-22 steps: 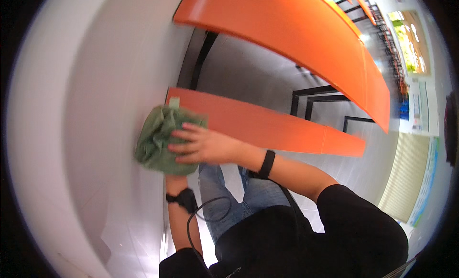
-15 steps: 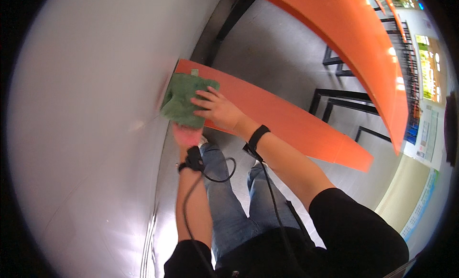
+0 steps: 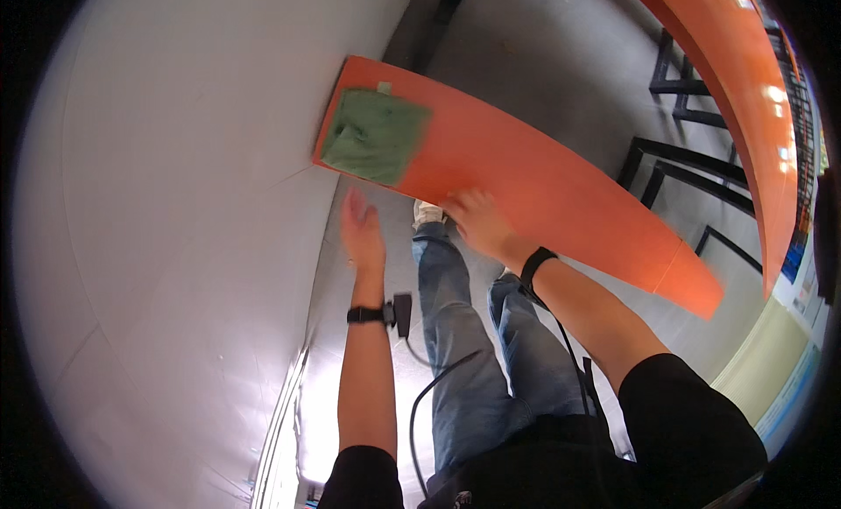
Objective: The person folds a green cloth and then uses it by hand to wipe several orange tables and benches in a dining area.
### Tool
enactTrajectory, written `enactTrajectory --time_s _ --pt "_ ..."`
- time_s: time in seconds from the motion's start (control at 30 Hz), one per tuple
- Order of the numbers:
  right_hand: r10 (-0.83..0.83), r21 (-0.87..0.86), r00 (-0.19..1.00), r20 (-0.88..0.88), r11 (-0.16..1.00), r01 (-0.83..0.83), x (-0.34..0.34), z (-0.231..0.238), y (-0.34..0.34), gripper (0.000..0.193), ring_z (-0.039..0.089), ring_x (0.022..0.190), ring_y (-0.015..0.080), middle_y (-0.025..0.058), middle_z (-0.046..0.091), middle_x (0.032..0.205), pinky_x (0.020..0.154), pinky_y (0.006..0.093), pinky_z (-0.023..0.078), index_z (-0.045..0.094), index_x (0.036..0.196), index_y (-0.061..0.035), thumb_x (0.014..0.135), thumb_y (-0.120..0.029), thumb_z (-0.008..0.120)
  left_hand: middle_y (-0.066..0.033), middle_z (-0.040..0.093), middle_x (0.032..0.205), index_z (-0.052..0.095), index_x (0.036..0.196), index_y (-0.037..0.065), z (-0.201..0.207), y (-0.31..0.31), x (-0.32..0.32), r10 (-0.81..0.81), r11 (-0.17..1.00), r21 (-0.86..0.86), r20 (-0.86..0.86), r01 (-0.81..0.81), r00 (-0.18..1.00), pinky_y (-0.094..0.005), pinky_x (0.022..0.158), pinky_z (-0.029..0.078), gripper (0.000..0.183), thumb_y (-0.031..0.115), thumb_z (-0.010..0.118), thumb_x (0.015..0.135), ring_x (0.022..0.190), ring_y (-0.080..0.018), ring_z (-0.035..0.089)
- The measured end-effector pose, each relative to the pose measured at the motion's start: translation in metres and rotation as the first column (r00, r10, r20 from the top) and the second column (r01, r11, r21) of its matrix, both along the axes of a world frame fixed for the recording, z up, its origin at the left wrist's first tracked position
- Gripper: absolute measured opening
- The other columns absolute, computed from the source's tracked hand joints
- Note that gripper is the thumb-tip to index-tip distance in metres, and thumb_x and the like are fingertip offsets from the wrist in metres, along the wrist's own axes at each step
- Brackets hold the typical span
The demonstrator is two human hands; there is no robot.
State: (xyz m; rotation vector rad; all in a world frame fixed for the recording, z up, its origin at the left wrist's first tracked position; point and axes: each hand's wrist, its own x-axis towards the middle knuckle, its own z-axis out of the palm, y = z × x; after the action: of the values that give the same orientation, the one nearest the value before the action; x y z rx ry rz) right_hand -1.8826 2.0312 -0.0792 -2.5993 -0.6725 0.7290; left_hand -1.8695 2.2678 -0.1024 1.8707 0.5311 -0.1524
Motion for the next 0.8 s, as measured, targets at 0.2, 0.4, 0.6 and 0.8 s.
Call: enactTrajectory --time_s 0.2,0.4,0.6,0.8 --pt "-0.71 0.195 0.457 -0.535 0.423 0.885 0.1 -0.046 0.069 0.043 0.067 0.097 0.0365 0.0217 0.066 0.109 0.08 0.0442 0.055 0.061 0.117 0.0014 0.088 -0.03 0.067 -0.0235 0.039 0.148 0.04 0.146 0.006 -0.011 -0.02 0.118 -0.618 0.681 0.54 0.06 0.495 0.784 -0.0459 0.113 0.033 0.056 -0.002 0.051 0.091 0.139 -0.0389 0.036" --pt "-0.887 0.211 0.176 -0.426 0.092 0.973 0.188 -0.053 0.119 0.053 0.067 0.096 0.0405 0.0276 0.067 0.101 0.079 0.0439 0.056 0.051 0.109 0.0097 0.078 -0.023 0.078 -0.0234 0.027 0.155 0.039 0.146 0.004 -0.046 0.014 0.176 -0.757 0.558 0.555 0.037 0.617 0.652 -0.0449 0.117 0.028 0.059 -0.007 0.047 0.089 0.144 -0.0397 0.025" --pt "-0.896 0.025 0.232 -0.378 0.241 0.97 0.177 -0.037 0.092 0.054 0.067 0.094 0.0398 0.026 0.067 0.102 0.079 0.0437 0.056 0.052 0.111 0.007 0.081 -0.03 0.077 -0.01 0.06 0.106 0.055 0.125 0.005 -0.023 0.035 0.186 -0.596 0.764 0.245 -0.086 0.597 0.798 -0.0327 0.087 0.047 0.029 0.002 0.053 0.096 0.095 -0.0216 0.057" --pt "-0.771 0.207 0.562 -0.298 0.522 0.827 0.172 -0.038 0.075 0.036 0.067 0.092 0.0402 0.025 0.068 0.096 0.079 0.0467 0.054 0.058 0.103 0.0054 0.086 -0.024 0.07 -0.0034 0.057 0.088 0.05 0.119 0.005 0.003 -0.005 0.19 -0.656 0.615 0.299 -0.32 0.73 0.684 -0.0295 0.074 0.047 0.033 0.01 0.067 0.09 0.08 -0.0149 0.053"
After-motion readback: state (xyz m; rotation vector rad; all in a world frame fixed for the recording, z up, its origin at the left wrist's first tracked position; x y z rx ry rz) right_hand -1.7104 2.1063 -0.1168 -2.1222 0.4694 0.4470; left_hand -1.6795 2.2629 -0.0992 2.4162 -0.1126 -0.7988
